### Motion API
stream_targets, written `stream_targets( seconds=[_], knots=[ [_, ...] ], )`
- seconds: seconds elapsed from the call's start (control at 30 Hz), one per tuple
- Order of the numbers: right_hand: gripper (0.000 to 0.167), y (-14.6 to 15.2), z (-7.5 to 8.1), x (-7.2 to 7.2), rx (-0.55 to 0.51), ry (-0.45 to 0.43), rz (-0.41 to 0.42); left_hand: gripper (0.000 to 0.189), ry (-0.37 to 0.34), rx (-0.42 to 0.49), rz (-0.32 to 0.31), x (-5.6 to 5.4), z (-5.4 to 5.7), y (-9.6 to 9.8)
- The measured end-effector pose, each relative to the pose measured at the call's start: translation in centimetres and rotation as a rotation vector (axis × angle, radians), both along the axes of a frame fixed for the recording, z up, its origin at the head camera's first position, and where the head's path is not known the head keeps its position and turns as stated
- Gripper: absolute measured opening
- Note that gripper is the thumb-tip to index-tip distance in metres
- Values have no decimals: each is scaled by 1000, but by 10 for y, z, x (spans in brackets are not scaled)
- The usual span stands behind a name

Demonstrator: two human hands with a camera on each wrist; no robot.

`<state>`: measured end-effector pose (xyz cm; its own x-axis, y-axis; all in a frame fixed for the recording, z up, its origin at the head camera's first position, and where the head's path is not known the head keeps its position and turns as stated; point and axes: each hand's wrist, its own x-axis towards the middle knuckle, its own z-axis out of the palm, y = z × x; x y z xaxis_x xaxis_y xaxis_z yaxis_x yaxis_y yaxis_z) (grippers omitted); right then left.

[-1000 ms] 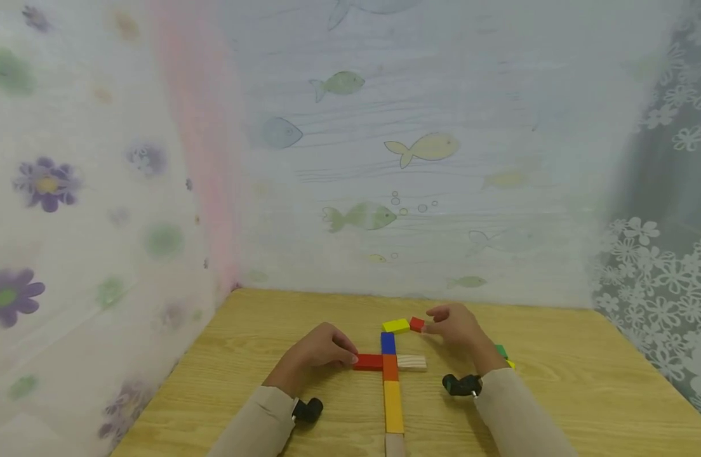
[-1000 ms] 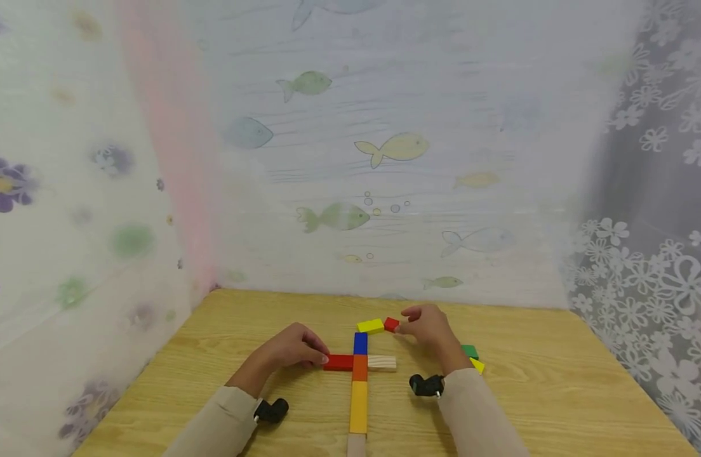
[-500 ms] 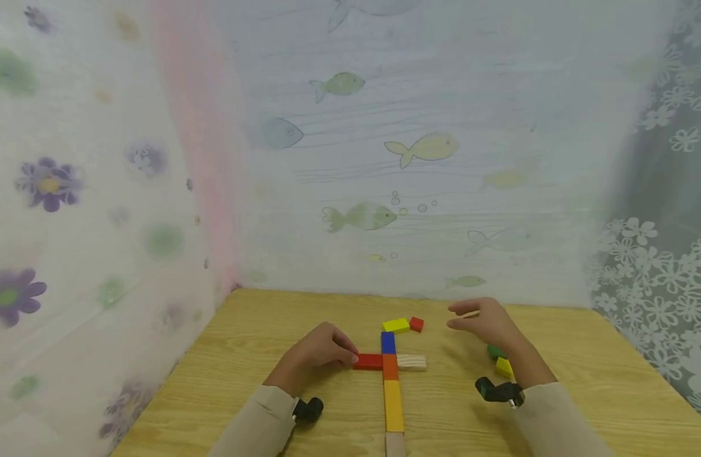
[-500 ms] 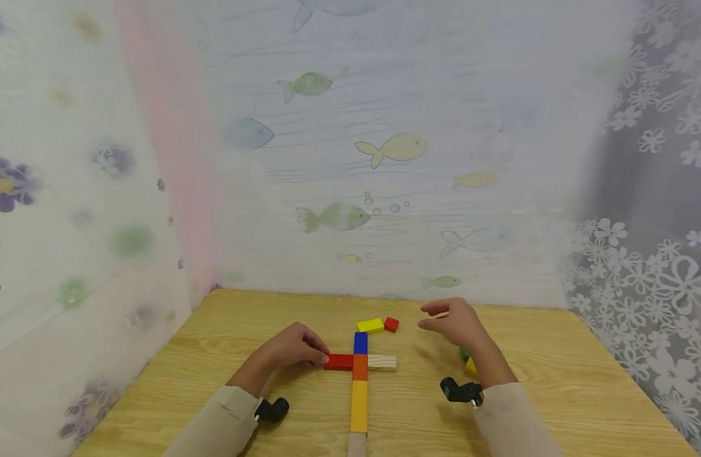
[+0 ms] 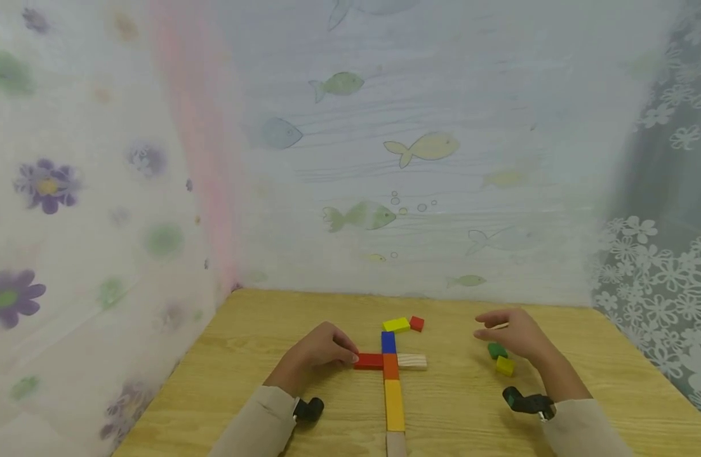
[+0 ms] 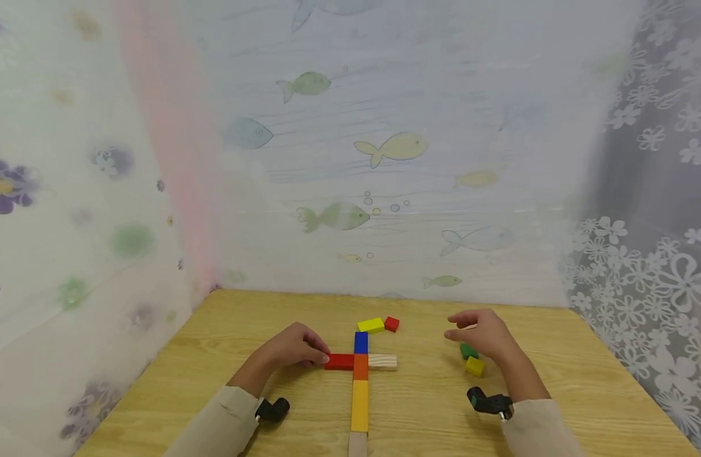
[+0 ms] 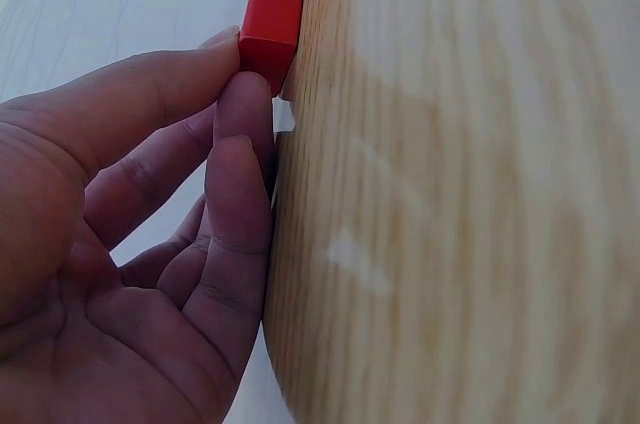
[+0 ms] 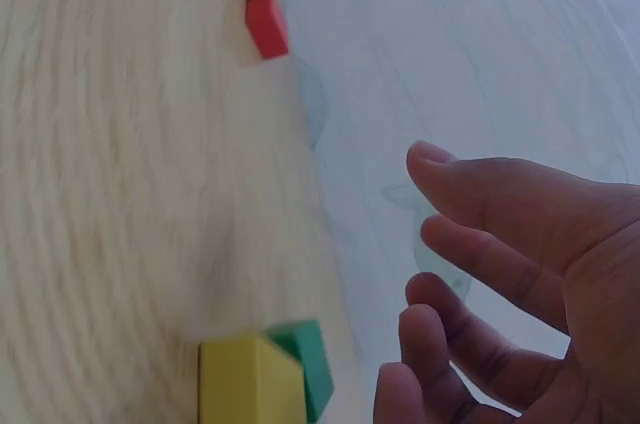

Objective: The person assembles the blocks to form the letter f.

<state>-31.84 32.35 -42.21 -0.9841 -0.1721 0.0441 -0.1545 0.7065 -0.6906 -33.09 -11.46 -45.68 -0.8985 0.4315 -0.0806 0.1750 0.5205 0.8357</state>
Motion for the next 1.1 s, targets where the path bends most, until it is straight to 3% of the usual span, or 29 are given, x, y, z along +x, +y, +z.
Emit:
stream_targets(
  seconds=[0.17,0.47,0.67,1.1],
  knots=[
    [60,15,-6,4,15,-61,-43,10,-5,-1,1,1,-1,0],
    [68,33,-16,7,-119,-171,-61,8,-9,-8,-2,2,1,0],
    [70,41,-20,8,-148,-216,-47,9,-1,-6,-12,2,1,1],
    [63,45,-21,12,-140,-202,34,8,2,-1,-15,3,1,1]
  ],
)
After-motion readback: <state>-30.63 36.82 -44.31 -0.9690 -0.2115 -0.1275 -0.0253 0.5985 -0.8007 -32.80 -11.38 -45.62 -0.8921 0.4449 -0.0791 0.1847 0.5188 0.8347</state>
